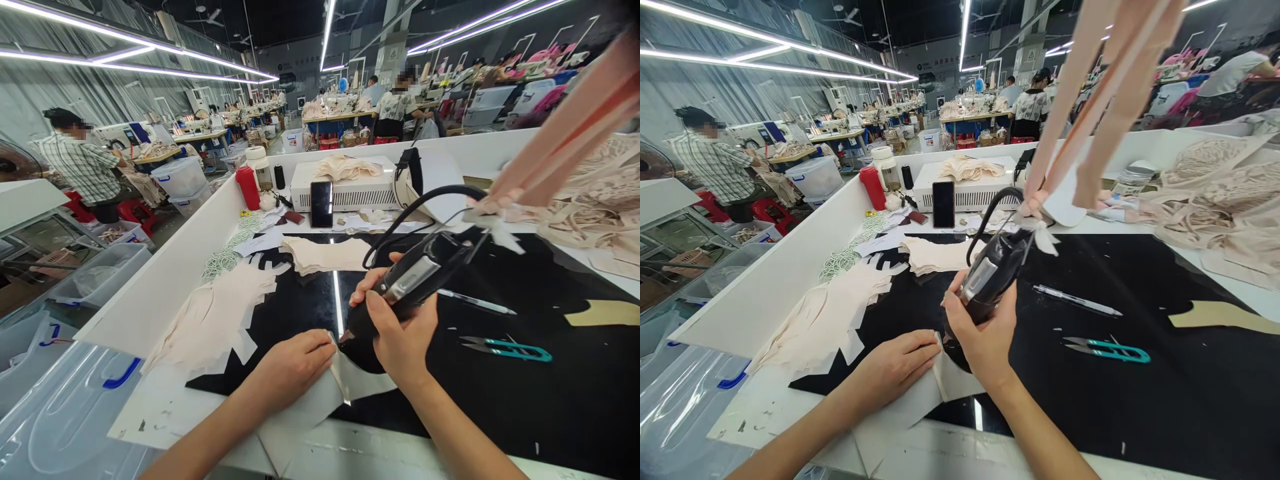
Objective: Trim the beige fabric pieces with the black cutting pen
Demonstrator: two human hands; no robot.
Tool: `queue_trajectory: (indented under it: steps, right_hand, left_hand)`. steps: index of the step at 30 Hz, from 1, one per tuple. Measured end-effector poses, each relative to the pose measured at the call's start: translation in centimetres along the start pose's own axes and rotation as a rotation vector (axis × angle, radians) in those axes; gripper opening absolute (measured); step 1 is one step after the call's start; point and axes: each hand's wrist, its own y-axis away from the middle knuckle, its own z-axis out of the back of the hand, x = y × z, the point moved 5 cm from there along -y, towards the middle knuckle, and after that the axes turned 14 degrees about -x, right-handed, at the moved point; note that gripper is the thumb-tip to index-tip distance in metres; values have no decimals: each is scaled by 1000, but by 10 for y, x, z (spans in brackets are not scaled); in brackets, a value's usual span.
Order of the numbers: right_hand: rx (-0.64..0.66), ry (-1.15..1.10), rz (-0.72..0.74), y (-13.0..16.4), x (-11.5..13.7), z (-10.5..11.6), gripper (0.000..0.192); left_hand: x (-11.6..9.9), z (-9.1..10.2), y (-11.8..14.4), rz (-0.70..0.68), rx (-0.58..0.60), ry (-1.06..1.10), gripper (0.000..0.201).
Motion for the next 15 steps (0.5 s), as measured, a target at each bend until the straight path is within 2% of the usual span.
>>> queue_trajectory:
  steps: [5, 9, 15]
  right_hand:
    - [20, -11, 10, 0, 13, 11, 45]
    - [42, -18, 11, 3, 16, 20, 47]
    - [21, -17, -16, 6, 17, 24, 48]
  left_hand:
    - [-2, 5, -2, -26, 0, -12, 26]
    - [-14, 11, -8, -46, -23, 24, 24]
    - [-25, 0, -7, -2, 76, 70, 22]
